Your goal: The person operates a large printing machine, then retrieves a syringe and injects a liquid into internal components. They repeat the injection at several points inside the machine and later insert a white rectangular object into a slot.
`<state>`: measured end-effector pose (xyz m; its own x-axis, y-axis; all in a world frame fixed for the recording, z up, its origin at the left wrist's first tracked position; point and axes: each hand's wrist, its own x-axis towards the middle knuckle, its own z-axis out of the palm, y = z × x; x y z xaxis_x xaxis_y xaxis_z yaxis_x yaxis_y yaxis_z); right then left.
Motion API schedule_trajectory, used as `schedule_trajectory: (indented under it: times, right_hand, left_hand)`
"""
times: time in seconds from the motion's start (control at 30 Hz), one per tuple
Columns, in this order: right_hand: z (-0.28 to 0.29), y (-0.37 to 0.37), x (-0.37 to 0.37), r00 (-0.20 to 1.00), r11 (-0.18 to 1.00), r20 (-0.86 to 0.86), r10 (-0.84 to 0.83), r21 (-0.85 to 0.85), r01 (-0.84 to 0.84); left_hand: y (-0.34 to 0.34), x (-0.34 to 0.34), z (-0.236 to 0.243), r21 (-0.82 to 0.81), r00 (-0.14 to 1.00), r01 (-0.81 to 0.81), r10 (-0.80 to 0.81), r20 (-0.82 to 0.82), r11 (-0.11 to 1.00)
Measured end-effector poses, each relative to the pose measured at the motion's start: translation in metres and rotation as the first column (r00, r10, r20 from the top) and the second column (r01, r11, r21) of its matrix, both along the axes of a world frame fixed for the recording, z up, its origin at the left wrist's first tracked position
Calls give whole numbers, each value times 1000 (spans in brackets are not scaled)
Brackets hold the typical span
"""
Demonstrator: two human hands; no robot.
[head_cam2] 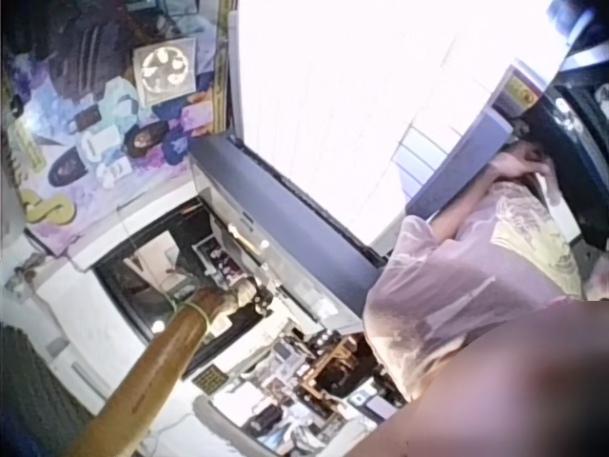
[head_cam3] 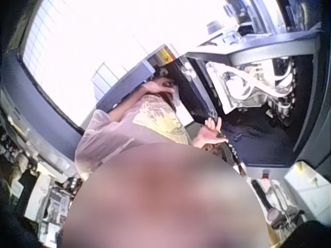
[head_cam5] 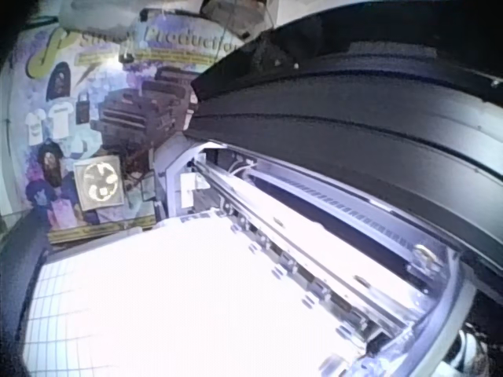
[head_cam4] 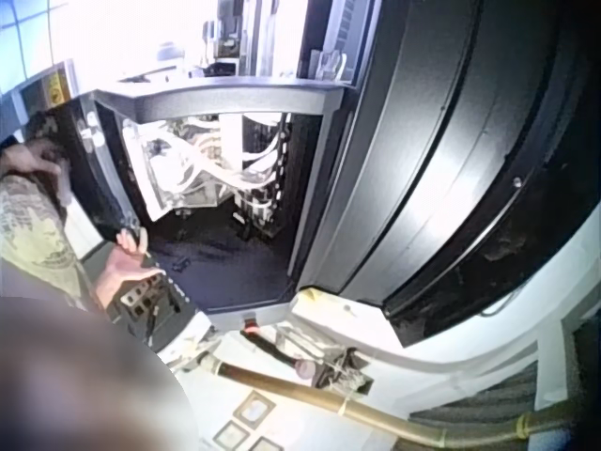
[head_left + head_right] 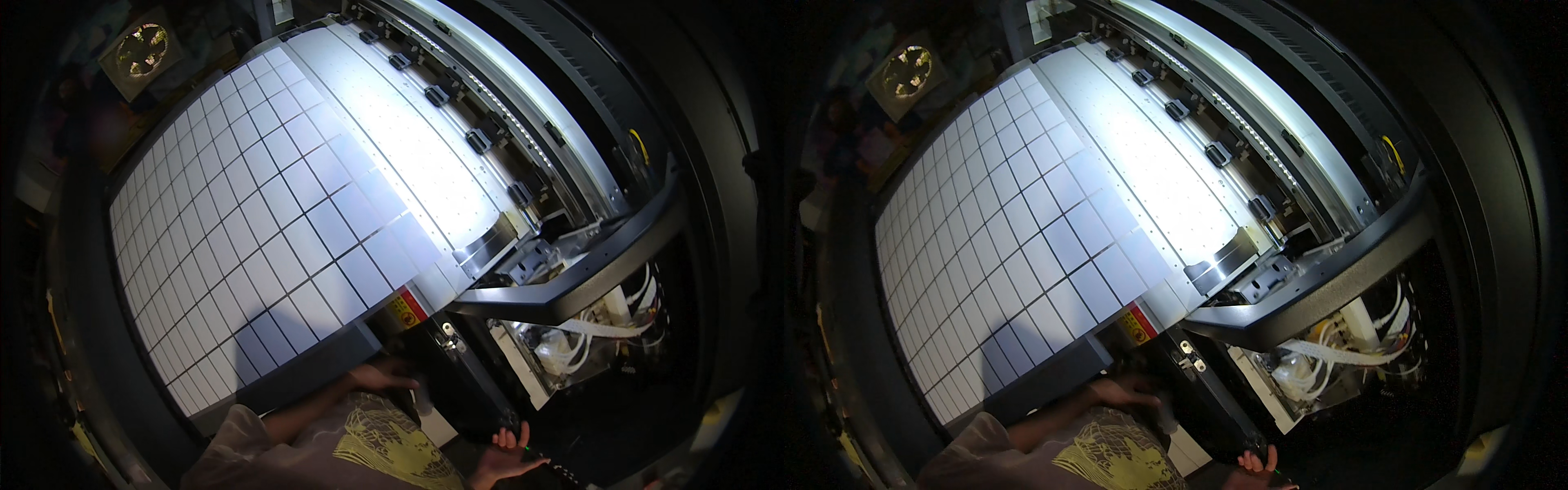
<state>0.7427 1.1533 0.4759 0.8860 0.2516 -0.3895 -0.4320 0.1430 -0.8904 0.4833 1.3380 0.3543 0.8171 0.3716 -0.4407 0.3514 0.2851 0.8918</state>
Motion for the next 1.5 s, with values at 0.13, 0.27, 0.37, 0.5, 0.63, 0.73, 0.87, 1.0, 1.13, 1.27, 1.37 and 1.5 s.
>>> schedule_trajectory:
  times: [0.13, 0.27, 0.37, 0.5, 0.63, 0.73, 0.87, 1.0, 1.13, 1.27, 1.37, 1.5]
  right_hand:
    - [1, 0, 0, 999, 999, -12, -31, -16, 31]
    - [0, 0, 1, 1000, 1000, -6, 15, 17, -15]
    - [0, 1, 0, 1000, 1000, -10, 6, 12, -6]
    - [2, 1, -1, 999, 999, -17, 29, 25, -29]
    - [-2, -1, 1, 999, 1000, -15, -29, -8, 29]
    - [-9, -3, 6, 998, 995, 41, -46, -90, 49]
    - [-14, -9, 11, 1000, 1000, 3, -18, -21, 18]
    - [-12, -11, 12, 1000, 1000, -17, 6, 29, -6]
    - [-10, -8, 12, 999, 999, -26, -21, 48, 23]
    - [-10, -10, 12, 999, 991, -38, 22, 129, -17]
    - [-11, -13, 14, 996, 981, -51, 69, 183, -58]
    - [-11, -16, 16, 990, 958, -52, 133, 264, -115]
  left_hand:
    - [-2, 0, -2, -52, 1000, -22, 22, -2, 998]
    - [-2, 0, -8, -84, 1000, -17, 15, -27, 996]
    - [-3, 1, -12, -52, 1000, -11, 10, -26, 999]
    - [-3, 1, -11, -51, 995, 1, -6, -95, 999]
    - [-1, -1, -1, -77, 999, -36, 34, -31, 996]
    - [-2, -2, 0, -59, 997, -40, 36, -69, 997]
    - [-2, 0, -11, -56, 999, -19, 17, -27, 998]
    - [-4, -1, -14, -26, 997, -23, 21, -69, 999]
    - [-5, -3, -6, -60, 991, -46, 38, -131, 997]
    - [-2, -4, -9, -90, 994, -26, 16, -109, 996]
    - [-3, -1, -15, -121, 997, -71, 68, -33, 990]
    - [0, 1, -11, -229, 994, -96, 106, 31, 969]
